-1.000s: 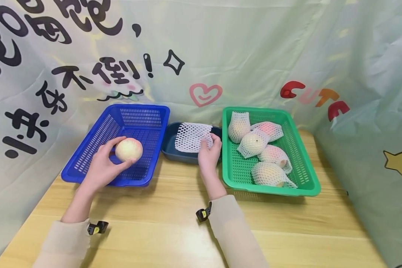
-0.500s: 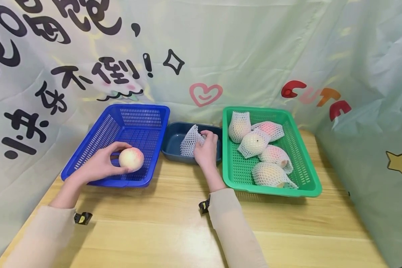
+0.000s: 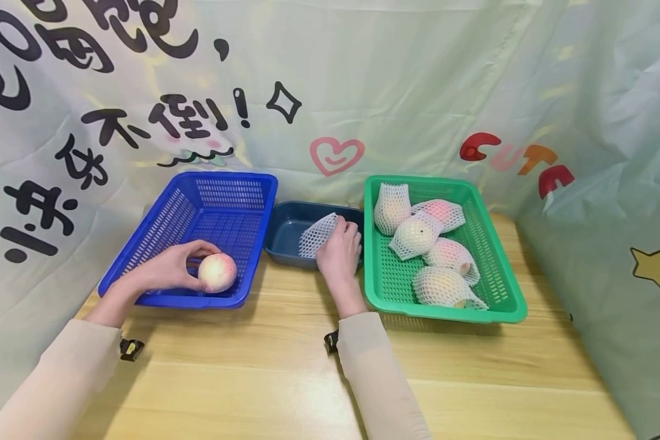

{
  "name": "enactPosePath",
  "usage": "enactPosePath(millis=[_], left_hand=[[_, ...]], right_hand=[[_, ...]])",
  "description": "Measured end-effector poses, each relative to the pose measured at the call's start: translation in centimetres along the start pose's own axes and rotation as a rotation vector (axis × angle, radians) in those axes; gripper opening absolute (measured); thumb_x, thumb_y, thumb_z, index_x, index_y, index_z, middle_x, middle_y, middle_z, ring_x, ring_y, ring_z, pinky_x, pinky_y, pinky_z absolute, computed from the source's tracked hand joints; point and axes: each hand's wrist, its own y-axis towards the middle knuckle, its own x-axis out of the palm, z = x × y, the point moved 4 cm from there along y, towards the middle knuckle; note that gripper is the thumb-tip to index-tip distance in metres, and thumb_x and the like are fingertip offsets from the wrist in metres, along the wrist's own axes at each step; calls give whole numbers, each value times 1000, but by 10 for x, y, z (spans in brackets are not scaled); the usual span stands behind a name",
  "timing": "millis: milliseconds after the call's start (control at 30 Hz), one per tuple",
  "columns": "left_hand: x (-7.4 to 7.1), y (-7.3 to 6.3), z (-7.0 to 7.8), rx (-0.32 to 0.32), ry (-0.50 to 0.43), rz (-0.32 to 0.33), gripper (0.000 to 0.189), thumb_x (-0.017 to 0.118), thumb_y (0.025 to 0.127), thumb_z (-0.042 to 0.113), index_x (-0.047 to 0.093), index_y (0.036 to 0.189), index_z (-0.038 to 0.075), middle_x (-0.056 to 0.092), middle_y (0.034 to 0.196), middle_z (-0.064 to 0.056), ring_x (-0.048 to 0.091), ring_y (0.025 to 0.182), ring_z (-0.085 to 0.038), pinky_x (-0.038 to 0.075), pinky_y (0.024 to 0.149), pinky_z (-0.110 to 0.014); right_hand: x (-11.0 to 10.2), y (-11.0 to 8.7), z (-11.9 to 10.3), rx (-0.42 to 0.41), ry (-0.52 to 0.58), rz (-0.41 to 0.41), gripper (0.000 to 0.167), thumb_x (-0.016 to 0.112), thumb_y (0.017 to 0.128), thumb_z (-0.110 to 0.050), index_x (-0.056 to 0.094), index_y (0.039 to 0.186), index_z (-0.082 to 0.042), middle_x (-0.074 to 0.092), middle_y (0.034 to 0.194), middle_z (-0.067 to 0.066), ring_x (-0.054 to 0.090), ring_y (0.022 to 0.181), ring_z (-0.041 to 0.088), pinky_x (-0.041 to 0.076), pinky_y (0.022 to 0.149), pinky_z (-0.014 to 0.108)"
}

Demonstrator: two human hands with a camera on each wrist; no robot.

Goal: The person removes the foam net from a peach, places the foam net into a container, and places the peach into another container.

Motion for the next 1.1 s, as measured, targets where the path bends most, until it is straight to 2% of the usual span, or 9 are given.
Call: enactPosePath(millis=[200, 333, 400, 500, 600, 700, 800, 967, 1100], left_hand=[[4, 4, -3, 2, -47, -57, 75, 97, 71, 28, 59, 133, 11, 67, 131, -13, 65, 118, -31, 54, 96, -53], [5, 3, -1, 10, -53, -71, 73, 96, 73, 27, 59, 133, 8, 68, 130, -14, 65, 118, -32, 54, 97, -53], [6, 3, -1, 6, -46, -77, 73, 96, 73, 28, 59, 132, 8, 68, 130, -14, 65, 117, -31, 53, 98, -54], [6, 4, -2, 0, -26, -87, 71, 96, 73, 28, 60, 131, 9, 69, 129, -13, 65, 117, -30, 53, 97, -53], [7, 5, -4, 2, -11, -95, 71, 96, 72, 28, 60, 131, 10, 69, 128, -11, 64, 115, -28, 53, 96, -51], [9, 6, -3, 17, -22, -104, 71, 96, 72, 25, 59, 131, 9, 70, 127, -12, 65, 115, -28, 54, 95, -50], [10, 7, -2, 42, -61, -118, 69, 95, 74, 19, 58, 131, 6, 69, 128, -14, 65, 116, -30, 55, 96, -50], [11, 7, -4, 62, -109, -139, 67, 92, 77, 12, 56, 132, 2, 67, 130, -18, 63, 120, -34, 56, 97, -50], [11, 6, -4, 66, -133, -151, 67, 91, 79, 12, 55, 134, 0, 65, 132, -20, 61, 122, -36, 55, 97, -50]], right_hand=[[2, 4, 2, 68, -55, -124, 65, 48, 101, -10, 24, 159, 6, 53, 142, 31, 63, 108, 50, 52, 92, 59], [3, 5, 3, 115, -4, -176, 80, 50, 98, -2, 6, 164, 0, 37, 156, 30, 63, 104, 50, 53, 84, 57], [3, 7, 3, 112, 5, -177, 85, 54, 95, 3, 5, 164, -1, 27, 160, 31, 59, 114, 51, 52, 88, 57], [4, 8, 3, 96, -19, -179, 85, 59, 92, 7, 13, 164, -1, 15, 165, 29, 42, 137, 51, 48, 100, 57], [6, 8, 2, 37, -92, -178, 72, 62, 92, 5, 33, 158, 1, 19, 165, 29, 28, 149, 48, 40, 113, 55], [6, 7, 1, -34, -172, -187, 52, 57, 97, -1, 52, 149, 0, 39, 158, 25, 37, 147, 42, 37, 117, 51], [8, 5, 0, -78, -209, -218, 43, 53, 104, -15, 59, 145, -4, 52, 152, 18, 47, 141, 38, 38, 116, 50], [10, 4, 1, -71, -222, -292, 55, 54, 106, -43, 57, 149, -10, 52, 155, 12, 49, 141, 36, 42, 112, 54], [13, 4, 1, -71, -244, -339, 60, 53, 105, -52, 55, 151, -14, 48, 158, 11, 48, 142, 36, 45, 109, 57]])
